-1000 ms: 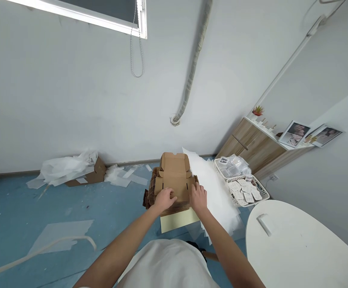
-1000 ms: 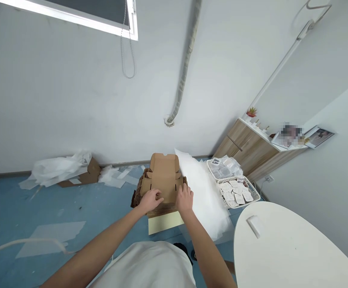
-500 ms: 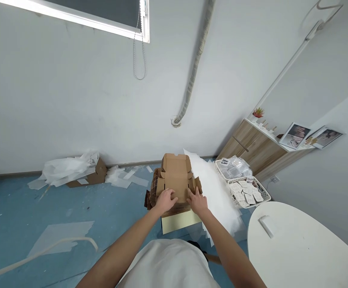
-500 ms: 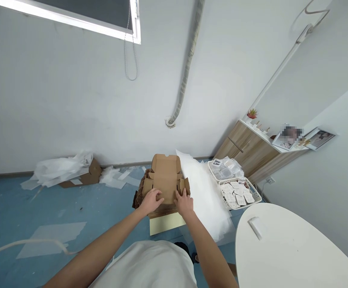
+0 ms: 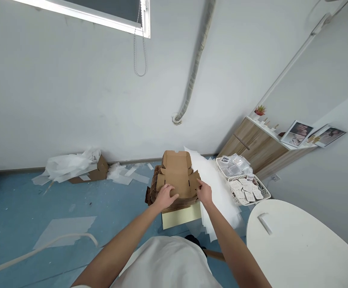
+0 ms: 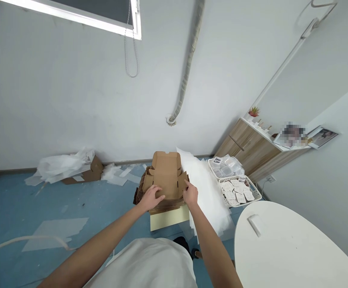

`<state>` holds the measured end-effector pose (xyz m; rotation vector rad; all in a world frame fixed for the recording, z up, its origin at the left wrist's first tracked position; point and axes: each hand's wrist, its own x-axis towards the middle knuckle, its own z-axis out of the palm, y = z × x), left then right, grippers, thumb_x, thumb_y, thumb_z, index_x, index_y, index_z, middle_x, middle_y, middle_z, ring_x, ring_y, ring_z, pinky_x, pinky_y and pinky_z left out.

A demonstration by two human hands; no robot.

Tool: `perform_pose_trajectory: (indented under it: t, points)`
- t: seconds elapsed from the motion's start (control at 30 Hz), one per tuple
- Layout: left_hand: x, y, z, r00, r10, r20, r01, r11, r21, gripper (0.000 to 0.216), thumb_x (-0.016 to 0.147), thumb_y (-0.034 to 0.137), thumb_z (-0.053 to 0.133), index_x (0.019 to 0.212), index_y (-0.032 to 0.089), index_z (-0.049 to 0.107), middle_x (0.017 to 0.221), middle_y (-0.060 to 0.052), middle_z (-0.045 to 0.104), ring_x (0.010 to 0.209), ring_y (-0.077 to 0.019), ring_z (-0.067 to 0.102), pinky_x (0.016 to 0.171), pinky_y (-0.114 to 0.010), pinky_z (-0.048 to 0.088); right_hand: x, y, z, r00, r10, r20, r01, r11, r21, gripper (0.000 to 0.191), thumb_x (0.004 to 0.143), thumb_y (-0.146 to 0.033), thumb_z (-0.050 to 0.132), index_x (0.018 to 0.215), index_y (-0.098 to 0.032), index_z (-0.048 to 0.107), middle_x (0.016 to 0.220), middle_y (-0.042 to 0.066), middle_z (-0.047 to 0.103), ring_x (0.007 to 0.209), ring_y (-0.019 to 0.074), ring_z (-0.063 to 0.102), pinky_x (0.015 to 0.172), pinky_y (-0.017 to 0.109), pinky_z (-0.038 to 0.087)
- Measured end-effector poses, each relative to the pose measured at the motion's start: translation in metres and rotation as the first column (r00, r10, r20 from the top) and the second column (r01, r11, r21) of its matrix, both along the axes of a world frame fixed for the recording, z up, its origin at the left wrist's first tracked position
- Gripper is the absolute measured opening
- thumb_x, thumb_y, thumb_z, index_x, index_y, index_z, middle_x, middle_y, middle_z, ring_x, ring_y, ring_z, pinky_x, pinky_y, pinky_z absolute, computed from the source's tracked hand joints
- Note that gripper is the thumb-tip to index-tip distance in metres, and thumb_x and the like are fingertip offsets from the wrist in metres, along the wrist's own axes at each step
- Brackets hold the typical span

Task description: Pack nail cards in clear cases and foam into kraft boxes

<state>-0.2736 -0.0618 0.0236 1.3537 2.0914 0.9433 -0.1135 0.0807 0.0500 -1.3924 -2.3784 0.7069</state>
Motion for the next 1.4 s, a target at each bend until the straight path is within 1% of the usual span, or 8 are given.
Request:
perform_pose_trajectory:
  t: [0.33,0.6,0.8,0.93,1.07,1.17,1.27,1.4]
  points:
    - [0.004,0.005,0.001,0.997,-0.009,-0.078,0.003,0.997,-0.075,0.070,0.063,0.064,0.052,0.112,0.015,0.050,0.115,-0.013,0.050,0.107,-0.0282,0.046,0.086,-0.035,0.039,0.000,0.020,0.039,0.993,0.013,-0.117,-0.031,0.988,-0.154,0.041,0.072,-0.021,0.047,0.112,-0.020,0.057,0.074,0.001,0.067,0.055,0.0140,0.059,0.061,0.028,0.044]
    - [0.012,0.018,0.013,0.929,-0.116,-0.350,0.071,0.988,-0.139,0.057,0.077,0.061,0.033,0.104,0.015,0.055,0.097,-0.014,0.058,0.091,-0.0279,0.053,0.075,-0.037,0.038,-0.010,0.016,0.050,0.961,-0.078,-0.265,0.017,0.974,-0.225,0.024,0.071,-0.028,0.049,0.088,-0.021,0.065,0.063,-0.001,0.065,0.053,0.0140,0.059,0.057,0.027,0.045]
    - [0.003,0.012,0.021,0.784,-0.247,-0.570,0.229,0.968,-0.106,0.036,0.089,0.032,0.026,0.079,0.015,0.057,0.078,-0.009,0.061,0.078,-0.0217,0.057,0.070,-0.033,0.035,0.010,0.014,0.041,0.811,-0.173,-0.559,-0.100,0.900,-0.424,0.033,0.069,-0.040,0.057,0.096,-0.020,0.056,0.079,0.003,0.064,0.068,0.0161,0.061,0.063,0.029,0.047]
    - [-0.002,0.010,0.021,0.785,-0.194,-0.588,0.210,0.977,-0.042,0.029,0.089,0.026,0.028,0.083,0.016,0.055,0.074,-0.007,0.061,0.073,-0.0195,0.057,0.064,-0.030,0.035,0.022,-0.004,0.017,0.655,-0.273,-0.704,-0.110,0.888,-0.446,0.045,0.070,-0.047,0.056,0.107,-0.026,0.044,0.105,0.004,0.057,0.077,0.0144,0.061,0.072,0.032,0.047]
    - [-0.002,0.006,0.025,0.820,-0.118,-0.561,0.177,0.983,0.053,0.025,0.088,0.024,0.030,0.089,0.017,0.054,0.078,-0.007,0.060,0.075,-0.0194,0.055,0.064,-0.030,0.036,0.018,-0.019,-0.010,0.759,-0.190,-0.623,-0.234,0.814,-0.532,0.042,0.070,-0.054,0.052,0.094,-0.020,0.054,0.098,0.006,0.060,0.083,0.0178,0.059,0.078,0.033,0.045]
    - [0.001,0.001,0.030,0.843,-0.106,-0.527,0.201,0.971,0.126,0.024,0.087,0.023,0.031,0.089,0.018,0.054,0.087,-0.007,0.059,0.082,-0.0191,0.053,0.068,-0.030,0.038,0.019,-0.012,-0.011,0.713,-0.313,-0.628,-0.206,0.762,-0.614,0.052,0.074,-0.061,0.039,0.103,-0.020,0.053,0.099,0.008,0.060,0.085,0.0200,0.059,0.074,0.033,0.046]
    - [0.004,-0.005,0.034,0.857,-0.114,-0.502,0.236,0.953,0.187,0.022,0.086,0.021,0.034,0.087,0.019,0.056,0.089,-0.006,0.058,0.088,-0.0188,0.051,0.074,-0.032,0.038,0.024,0.010,0.006,0.656,-0.404,-0.638,-0.101,0.790,-0.605,0.056,0.075,-0.062,0.036,0.117,-0.026,0.044,0.109,0.007,0.057,0.088,0.0202,0.059,0.069,0.033,0.048]
    - [0.006,-0.015,0.036,0.862,-0.090,-0.499,0.258,0.926,0.278,0.019,0.084,0.018,0.038,0.086,0.020,0.057,0.088,-0.005,0.059,0.092,-0.0185,0.050,0.082,-0.034,0.035,0.022,0.039,0.032,0.851,-0.211,-0.481,-0.053,0.876,-0.479,0.055,0.064,-0.051,0.060,0.112,-0.024,0.052,0.119,0.007,0.053,0.102,0.0213,0.052,0.080,0.032,0.044]
